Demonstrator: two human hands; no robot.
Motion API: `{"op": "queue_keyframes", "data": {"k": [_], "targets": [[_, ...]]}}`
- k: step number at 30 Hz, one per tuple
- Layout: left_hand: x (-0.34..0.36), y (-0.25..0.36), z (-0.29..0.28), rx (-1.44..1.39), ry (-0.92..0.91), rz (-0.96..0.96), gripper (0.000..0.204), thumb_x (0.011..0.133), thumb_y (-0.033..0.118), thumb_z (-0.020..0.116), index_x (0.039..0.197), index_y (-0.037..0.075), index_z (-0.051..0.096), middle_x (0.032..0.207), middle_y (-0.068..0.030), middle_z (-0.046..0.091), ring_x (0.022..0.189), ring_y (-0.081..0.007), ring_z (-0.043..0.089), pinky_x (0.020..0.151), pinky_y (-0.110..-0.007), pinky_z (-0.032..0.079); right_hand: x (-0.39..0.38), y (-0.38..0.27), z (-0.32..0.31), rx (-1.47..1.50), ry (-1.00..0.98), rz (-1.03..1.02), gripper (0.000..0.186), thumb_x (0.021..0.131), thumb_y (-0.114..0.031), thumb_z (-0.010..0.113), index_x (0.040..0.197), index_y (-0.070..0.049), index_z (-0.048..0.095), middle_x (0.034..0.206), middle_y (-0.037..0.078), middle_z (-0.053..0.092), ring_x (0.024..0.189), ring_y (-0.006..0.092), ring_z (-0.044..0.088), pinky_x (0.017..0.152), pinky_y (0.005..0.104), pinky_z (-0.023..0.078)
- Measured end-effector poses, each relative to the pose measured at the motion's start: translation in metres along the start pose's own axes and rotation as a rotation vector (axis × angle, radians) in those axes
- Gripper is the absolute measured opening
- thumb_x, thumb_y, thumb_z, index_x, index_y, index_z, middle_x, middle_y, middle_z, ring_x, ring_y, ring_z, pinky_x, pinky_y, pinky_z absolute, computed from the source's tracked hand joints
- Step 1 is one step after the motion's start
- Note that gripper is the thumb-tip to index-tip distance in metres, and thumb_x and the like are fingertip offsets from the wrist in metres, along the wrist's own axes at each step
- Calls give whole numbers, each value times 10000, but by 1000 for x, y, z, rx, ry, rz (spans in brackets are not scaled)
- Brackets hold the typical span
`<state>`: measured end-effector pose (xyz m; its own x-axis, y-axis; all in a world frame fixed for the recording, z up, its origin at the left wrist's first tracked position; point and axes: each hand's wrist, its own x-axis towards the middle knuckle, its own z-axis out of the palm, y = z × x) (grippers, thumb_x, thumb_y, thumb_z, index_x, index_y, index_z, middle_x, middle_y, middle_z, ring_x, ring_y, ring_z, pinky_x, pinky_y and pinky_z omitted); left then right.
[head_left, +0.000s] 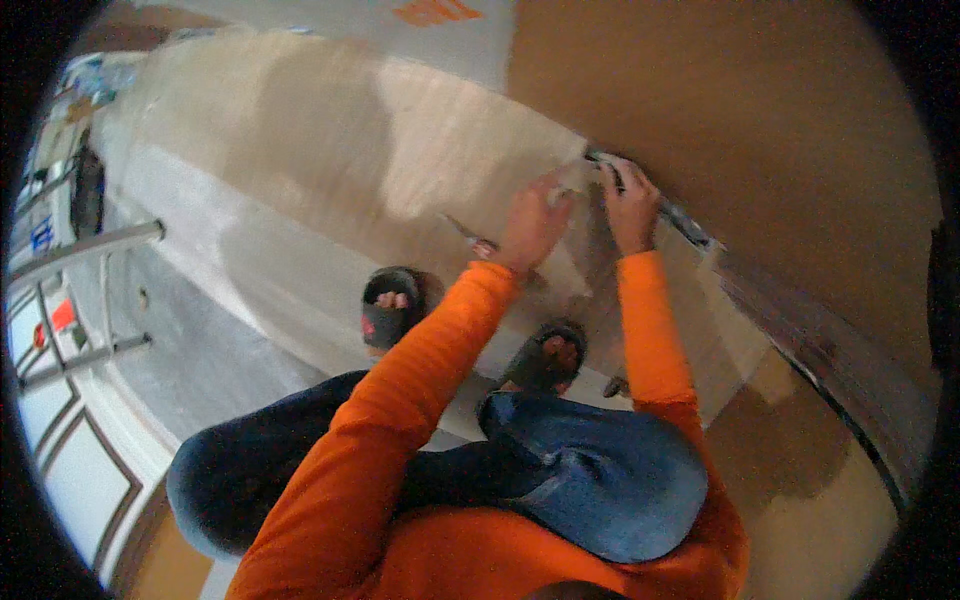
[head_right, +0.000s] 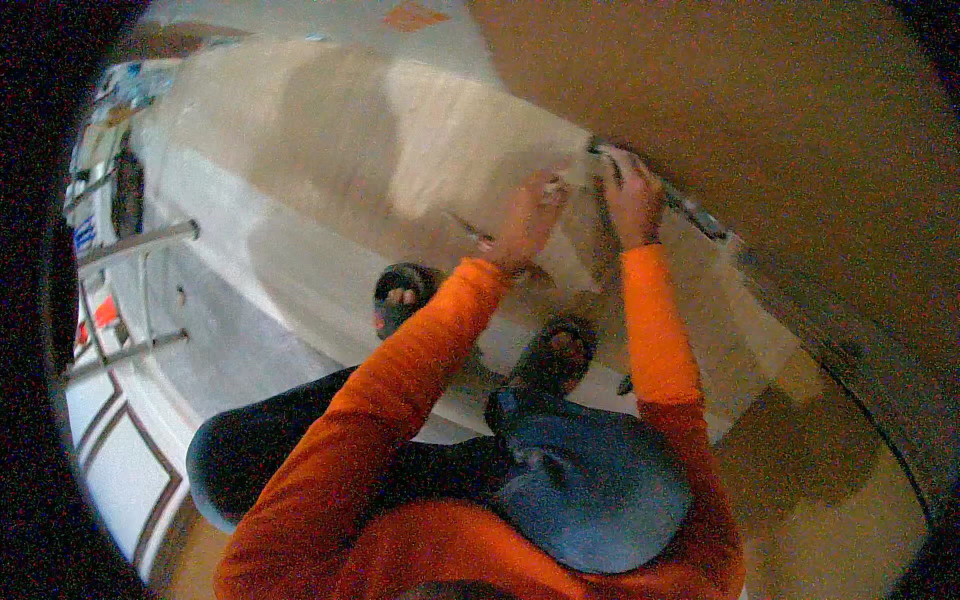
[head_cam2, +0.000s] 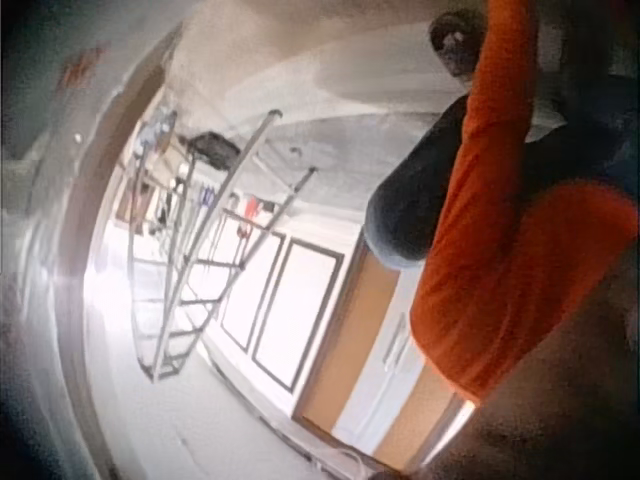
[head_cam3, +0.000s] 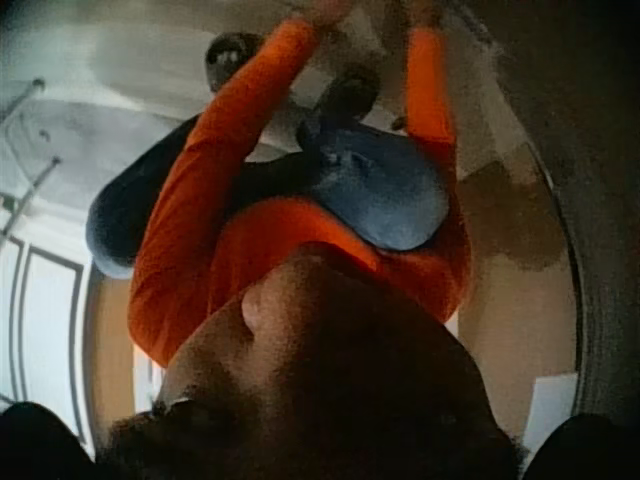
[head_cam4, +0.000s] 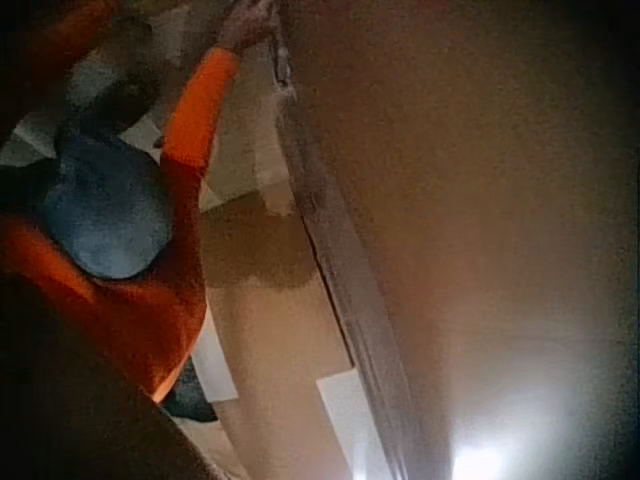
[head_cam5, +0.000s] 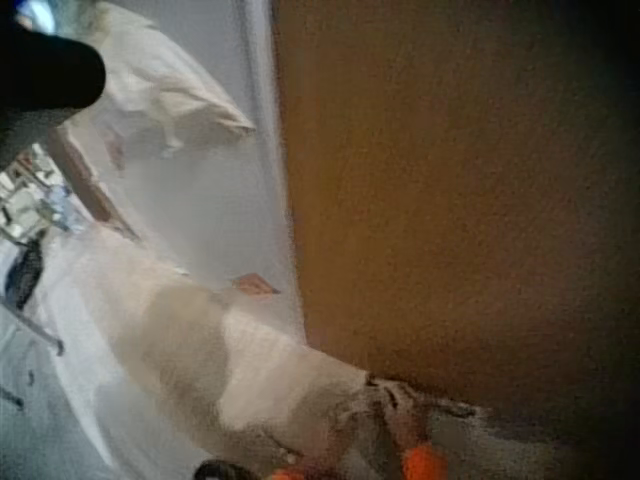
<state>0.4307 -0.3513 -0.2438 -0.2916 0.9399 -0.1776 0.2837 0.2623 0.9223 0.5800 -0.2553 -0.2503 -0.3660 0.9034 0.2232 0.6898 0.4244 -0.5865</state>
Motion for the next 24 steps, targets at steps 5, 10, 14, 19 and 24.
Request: {"op": "queue_keyframes", "data": {"k": [5, 10, 14, 19, 24], "targets": [[8, 27, 1, -13, -30, -17, 537, 875, 137, 621, 1396, 60, 517, 1192, -272, 631, 1101, -441, 604, 960, -466, 472, 12, -5, -1, -60, -122, -60, 224, 912, -137, 621, 1126, -102, 677, 1104, 132, 697, 950, 367, 673, 836, 441, 547], [24, 20, 20, 1, -147, -88, 550, 887, 156, 610, 1404, 14, 491, 1178, -276, 633, 1080, -441, 608, 944, -480, 474, 13, 5, 5, -233, -234, 44, 278, 876, -107, 633, 1151, -132, 668, 1148, 108, 686, 989, 352, 667, 836, 433, 551], [28, -60, 27, 111, -13, -35, 388, 900, 174, 606, 1252, 10, 604, 1098, -263, 665, 1033, -422, 636, 890, -474, 496, 23, -24, 25, -144, -242, 108, 343, 837, -113, 676, 1177, -152, 661, 1161, 98, 688, 1006, 338, 671, 840, 431, 553], [24, 15, 36, -12, -81, -134, 265, 918, 150, 607, 1137, 12, 666, 1108, -247, 679, 992, -377, 666, 858, -422, 513, 3, 13, -4, -222, -154, 134, 305, 855, -143, 676, 1160, -135, 679, 1095, 126, 707, 963, 341, 680, 828, 421, 551], [37, -8, 14, -166, -40, -39, 317, 926, 17, 550, 1228, 18, 645, 1245, -190, 658, 1059, -322, 657, 909, -379, 502, -3, 13, 5, 17, 4, 67, 185, 908, -190, 655, 1047, -91, 727, 1026, 122, 724, 905, 332, 689, 786, 398, 543]]}}
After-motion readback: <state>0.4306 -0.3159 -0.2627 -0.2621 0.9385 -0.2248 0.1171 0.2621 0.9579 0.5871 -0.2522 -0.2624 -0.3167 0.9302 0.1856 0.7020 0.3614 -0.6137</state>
